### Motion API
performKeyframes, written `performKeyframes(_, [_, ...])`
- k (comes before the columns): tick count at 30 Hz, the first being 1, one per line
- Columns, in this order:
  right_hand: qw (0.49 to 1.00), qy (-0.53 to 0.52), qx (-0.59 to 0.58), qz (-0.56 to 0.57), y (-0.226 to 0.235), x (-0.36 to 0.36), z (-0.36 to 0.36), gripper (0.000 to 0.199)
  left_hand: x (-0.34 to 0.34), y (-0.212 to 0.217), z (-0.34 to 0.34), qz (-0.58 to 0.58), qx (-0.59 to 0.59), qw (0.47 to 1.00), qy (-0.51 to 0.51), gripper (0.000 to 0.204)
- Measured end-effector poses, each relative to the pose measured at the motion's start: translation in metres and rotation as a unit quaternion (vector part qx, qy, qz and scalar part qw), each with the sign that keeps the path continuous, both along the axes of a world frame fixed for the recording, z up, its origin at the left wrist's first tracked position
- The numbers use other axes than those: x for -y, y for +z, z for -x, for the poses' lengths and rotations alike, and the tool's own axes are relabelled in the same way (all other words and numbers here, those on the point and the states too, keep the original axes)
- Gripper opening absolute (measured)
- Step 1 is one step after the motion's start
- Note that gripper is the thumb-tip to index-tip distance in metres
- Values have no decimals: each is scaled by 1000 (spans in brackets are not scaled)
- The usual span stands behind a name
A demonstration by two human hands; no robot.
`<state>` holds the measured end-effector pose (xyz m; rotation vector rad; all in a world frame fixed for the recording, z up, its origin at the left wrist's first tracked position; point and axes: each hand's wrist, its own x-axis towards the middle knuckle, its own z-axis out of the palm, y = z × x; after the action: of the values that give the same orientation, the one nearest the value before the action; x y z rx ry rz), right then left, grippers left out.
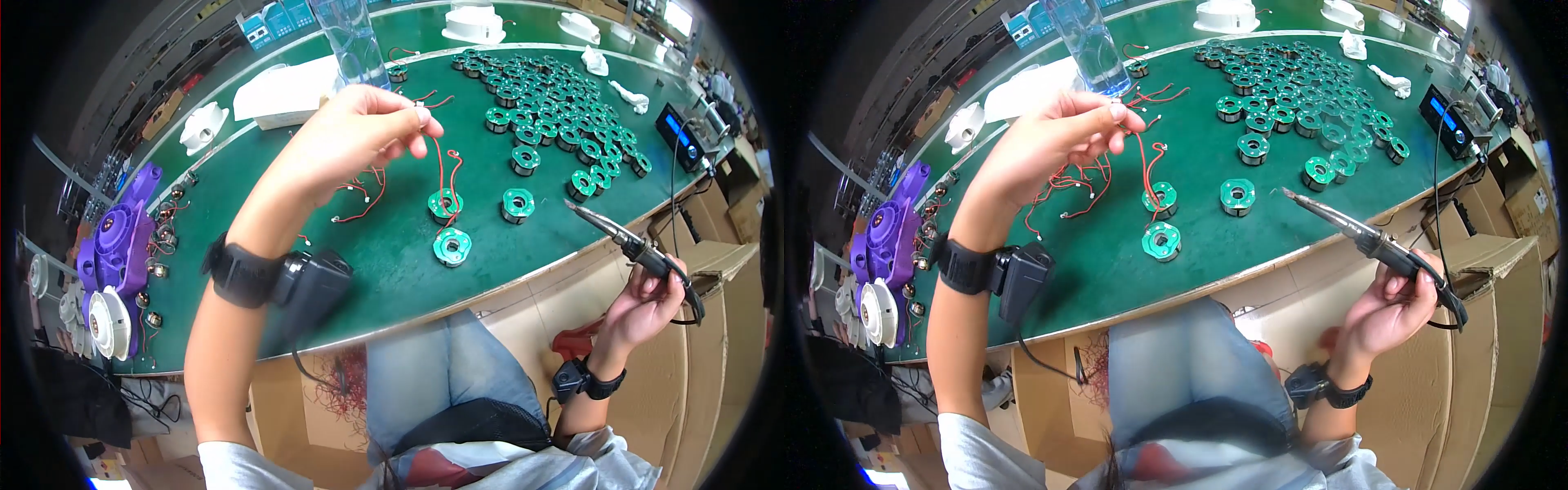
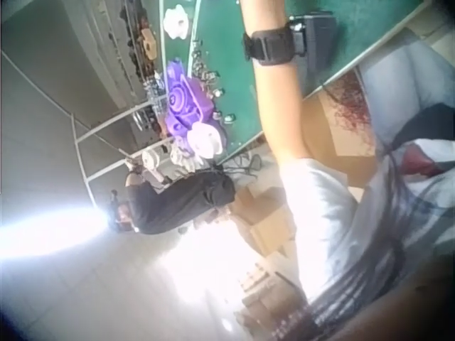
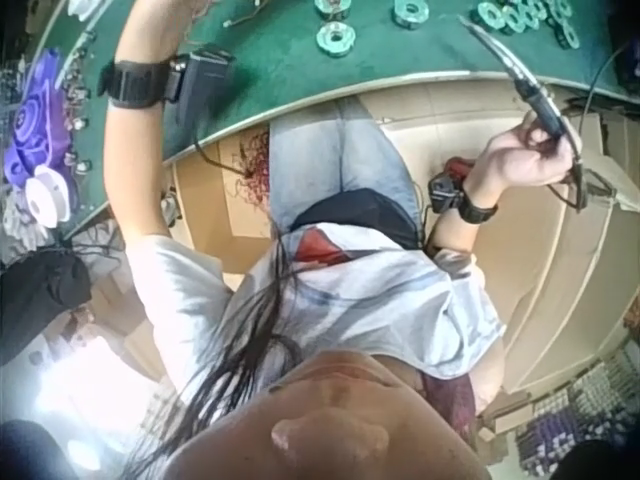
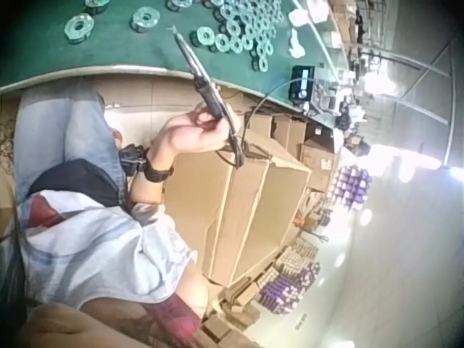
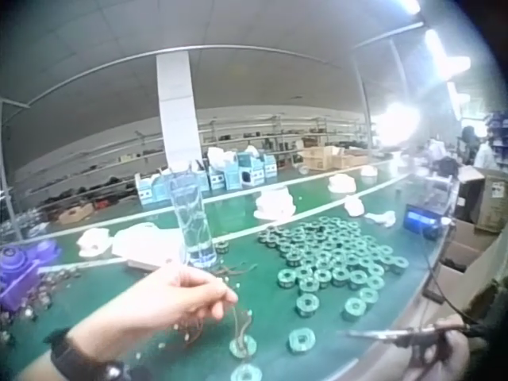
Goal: Soldering wires and components onto small circular circuit boards at a factory workbench.
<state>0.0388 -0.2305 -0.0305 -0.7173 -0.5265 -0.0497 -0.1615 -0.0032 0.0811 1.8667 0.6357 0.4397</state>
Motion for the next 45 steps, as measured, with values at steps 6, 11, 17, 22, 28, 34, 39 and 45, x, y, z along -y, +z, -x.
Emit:
performKeyframes(6, [1000,8,2,2,-6,2,-5,21,15,23,-9,-254,-28,966,41,17])
performKeyframes(11, [1000,23,0,-3,-4,0,-3,21,22,31,-22,-379,-25,924,37,16])
performKeyframes(17, [999,30,-11,1,-7,1,-4,20,24,27,-44,-289,37,957,-6,18])
performKeyframes(22, [999,13,-30,-2,-8,-1,-4,20,18,16,-56,-216,71,974,9,20])
performKeyframes(28, [999,-1,-41,10,-9,-9,-1,20,5,-2,-49,-79,61,995,22,20])
performKeyframes(34, [999,6,-45,13,-8,-16,2,20,9,-3,-52,-105,77,991,2,14])
performKeyframes(39, [999,3,-50,20,-7,-20,5,21,7,-8,-59,-198,126,972,6,12])
performKeyframes(45, [998,6,-7,69,-3,-27,7,22,-5,-12,-55,-314,119,940,56,8])
